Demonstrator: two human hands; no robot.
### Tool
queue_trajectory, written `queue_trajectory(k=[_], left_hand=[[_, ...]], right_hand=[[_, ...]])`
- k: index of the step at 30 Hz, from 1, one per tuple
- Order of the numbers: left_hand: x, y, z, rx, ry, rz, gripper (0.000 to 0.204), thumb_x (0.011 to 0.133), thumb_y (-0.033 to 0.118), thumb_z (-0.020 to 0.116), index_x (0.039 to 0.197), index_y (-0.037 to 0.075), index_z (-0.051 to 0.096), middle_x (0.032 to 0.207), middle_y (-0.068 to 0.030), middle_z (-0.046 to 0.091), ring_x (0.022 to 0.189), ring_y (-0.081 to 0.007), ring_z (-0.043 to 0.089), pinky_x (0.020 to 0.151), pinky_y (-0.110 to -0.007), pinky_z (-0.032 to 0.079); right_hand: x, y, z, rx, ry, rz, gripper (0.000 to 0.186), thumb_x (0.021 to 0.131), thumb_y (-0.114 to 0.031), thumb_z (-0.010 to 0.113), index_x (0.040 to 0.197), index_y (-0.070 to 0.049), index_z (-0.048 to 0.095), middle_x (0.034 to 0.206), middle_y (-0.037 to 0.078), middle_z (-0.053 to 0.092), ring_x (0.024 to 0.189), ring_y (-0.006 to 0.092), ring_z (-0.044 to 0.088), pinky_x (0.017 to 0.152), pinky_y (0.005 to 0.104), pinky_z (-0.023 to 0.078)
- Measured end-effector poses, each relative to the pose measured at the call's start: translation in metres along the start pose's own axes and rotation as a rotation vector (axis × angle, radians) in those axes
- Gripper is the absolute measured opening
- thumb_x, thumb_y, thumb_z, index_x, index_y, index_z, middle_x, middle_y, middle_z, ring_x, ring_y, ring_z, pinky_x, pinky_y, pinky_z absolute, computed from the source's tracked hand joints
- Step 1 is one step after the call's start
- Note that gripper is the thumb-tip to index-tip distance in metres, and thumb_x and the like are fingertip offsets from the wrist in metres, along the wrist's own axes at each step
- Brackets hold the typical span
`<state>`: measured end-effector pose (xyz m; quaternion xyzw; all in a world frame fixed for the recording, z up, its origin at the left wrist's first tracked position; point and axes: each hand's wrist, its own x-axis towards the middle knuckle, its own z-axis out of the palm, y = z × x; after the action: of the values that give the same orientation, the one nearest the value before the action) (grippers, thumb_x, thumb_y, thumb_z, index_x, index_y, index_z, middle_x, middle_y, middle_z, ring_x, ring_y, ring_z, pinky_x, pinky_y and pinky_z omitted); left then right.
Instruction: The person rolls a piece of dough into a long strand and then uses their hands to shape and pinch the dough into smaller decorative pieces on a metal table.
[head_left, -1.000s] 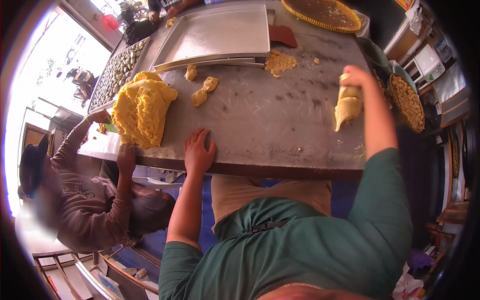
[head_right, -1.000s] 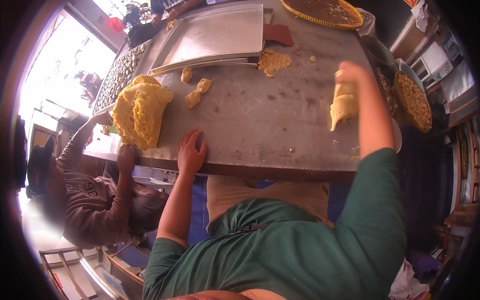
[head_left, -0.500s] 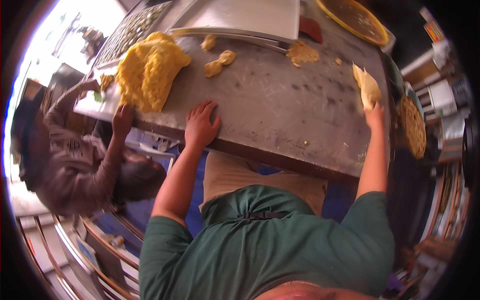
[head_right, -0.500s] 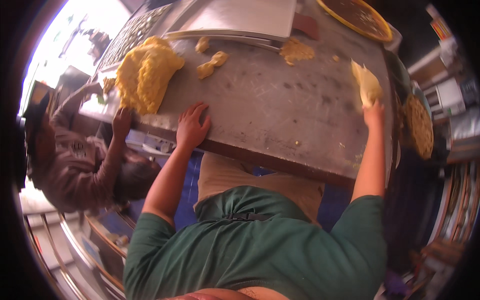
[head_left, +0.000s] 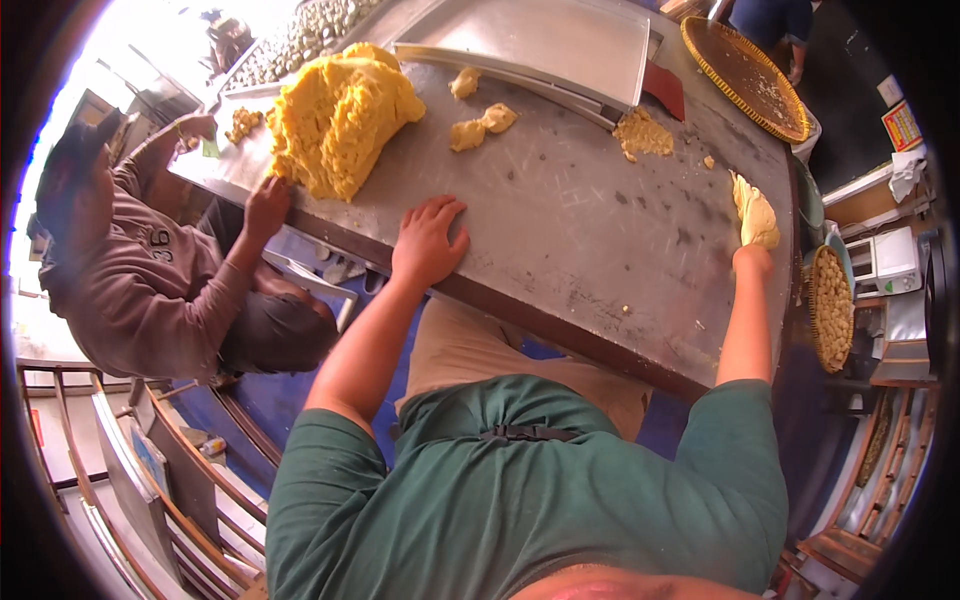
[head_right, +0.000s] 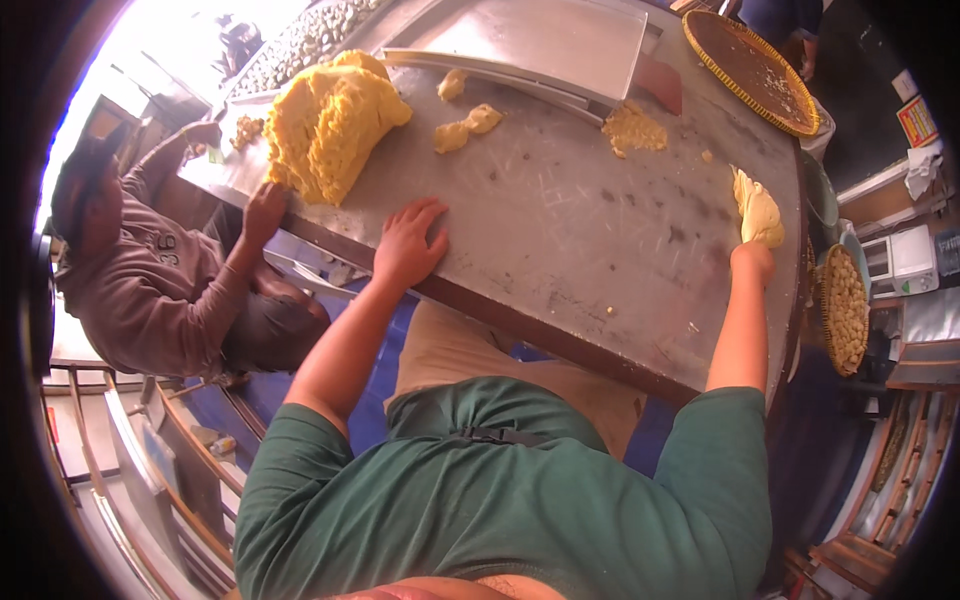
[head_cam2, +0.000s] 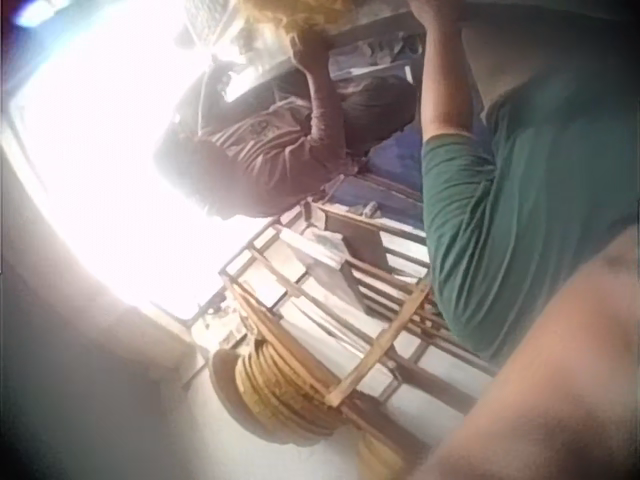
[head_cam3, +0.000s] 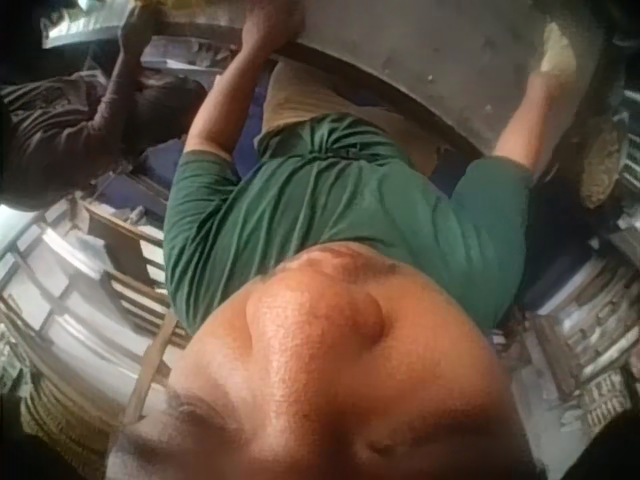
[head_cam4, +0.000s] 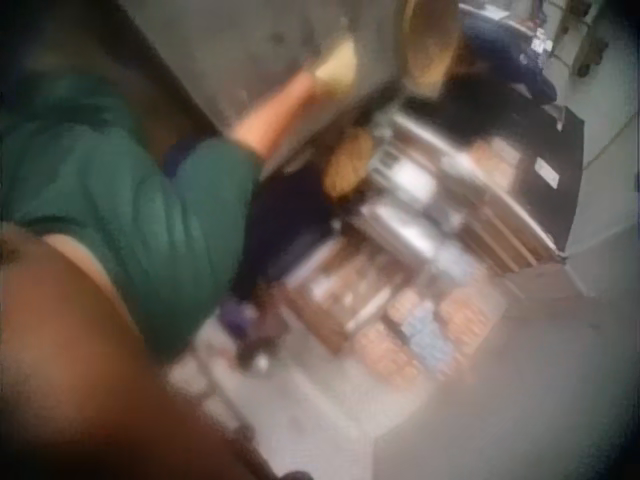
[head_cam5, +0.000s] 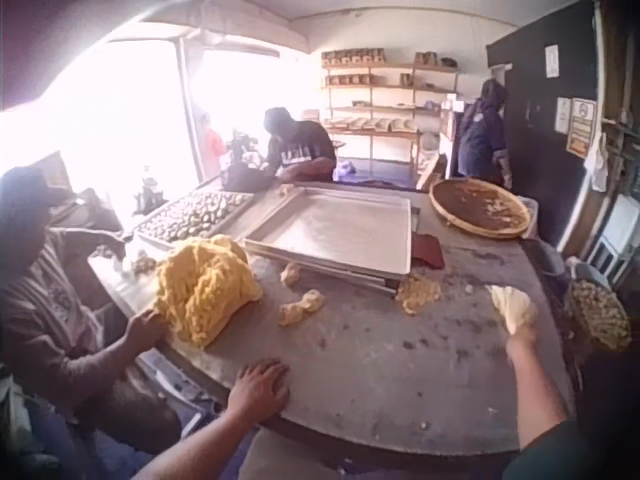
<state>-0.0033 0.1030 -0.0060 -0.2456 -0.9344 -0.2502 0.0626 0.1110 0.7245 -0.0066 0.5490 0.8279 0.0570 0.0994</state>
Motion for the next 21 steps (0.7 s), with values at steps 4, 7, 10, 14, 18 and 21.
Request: queue_trajectory(k=[4,7,10,14,18,21], left_hand=[[-0.009,-0.004,0.0,-0.004,0.008,0.001,0.043,0.09,0.026,0.063,0.131,0.013,0.063,0.142,-0.0101,0.057,0.135,-0.033,0.049,0.116,-0.046,0.035],[-0.017,-0.007,-0.003,-0.013,0.033,-0.077,0.043,0.09,0.025,0.062,0.131,0.012,0.063,0.142,-0.0102,0.057,0.135,-0.0323,0.049,0.116,-0.046,0.035],[-0.016,-0.009,-0.002,-0.018,0.035,0.0,0.043,0.089,0.024,0.062,0.13,0.011,0.063,0.142,-0.0103,0.058,0.135,-0.0307,0.049,0.116,-0.045,0.035],[-0.008,-0.004,0.004,-0.009,0.042,0.033,0.042,0.09,0.026,0.06,0.129,0.01,0.065,0.139,-0.0103,0.059,0.135,-0.0293,0.05,0.116,-0.045,0.035],[-0.009,-0.01,0.004,0.034,-0.005,0.066,0.042,0.09,0.025,0.06,0.129,0.011,0.064,0.14,-0.0099,0.059,0.135,-0.0296,0.05,0.116,-0.044,0.034],[-0.006,-0.009,0.0,0.043,-0.01,0.048,0.043,0.091,0.026,0.06,0.131,0.012,0.064,0.142,-0.0096,0.058,0.136,-0.0295,0.05,0.117,-0.045,0.034]], right_hand=[[-0.058,0.023,-0.003,-0.066,-0.009,-0.307,0.035,0.094,-0.031,0.059,0.108,-0.003,0.076,0.114,0.023,0.072,0.108,0.0393,0.07,0.089,0.0492,0.057],[-0.147,0.026,-0.01,-0.052,-0.018,-0.373,0.042,0.095,-0.037,0.055,0.102,-0.001,0.075,0.105,0.024,0.073,0.101,0.0416,0.07,0.086,0.0515,0.055],[-0.202,0.049,-0.006,0.103,-0.045,-0.394,0.042,0.096,-0.037,0.054,0.106,0.0,0.073,0.103,0.024,0.073,0.099,0.0403,0.071,0.085,0.0506,0.055],[-0.241,0.056,0.015,0.788,-0.06,-0.268,0.044,0.1,-0.035,0.052,0.116,0.002,0.067,0.104,0.023,0.073,0.1,0.035,0.071,0.088,0.0448,0.053],[-0.227,0.002,0.005,1.369,-0.104,-0.276,0.039,0.104,-0.032,0.056,0.128,-0.002,0.062,0.108,0.005,0.067,0.092,0.0122,0.062,0.083,0.0318,0.052],[-0.198,-0.002,-0.019,1.869,-0.574,-0.149,0.04,0.103,-0.043,0.057,0.126,-0.01,0.062,0.107,0.005,0.068,0.096,0.0175,0.064,0.084,0.0392,0.053]])
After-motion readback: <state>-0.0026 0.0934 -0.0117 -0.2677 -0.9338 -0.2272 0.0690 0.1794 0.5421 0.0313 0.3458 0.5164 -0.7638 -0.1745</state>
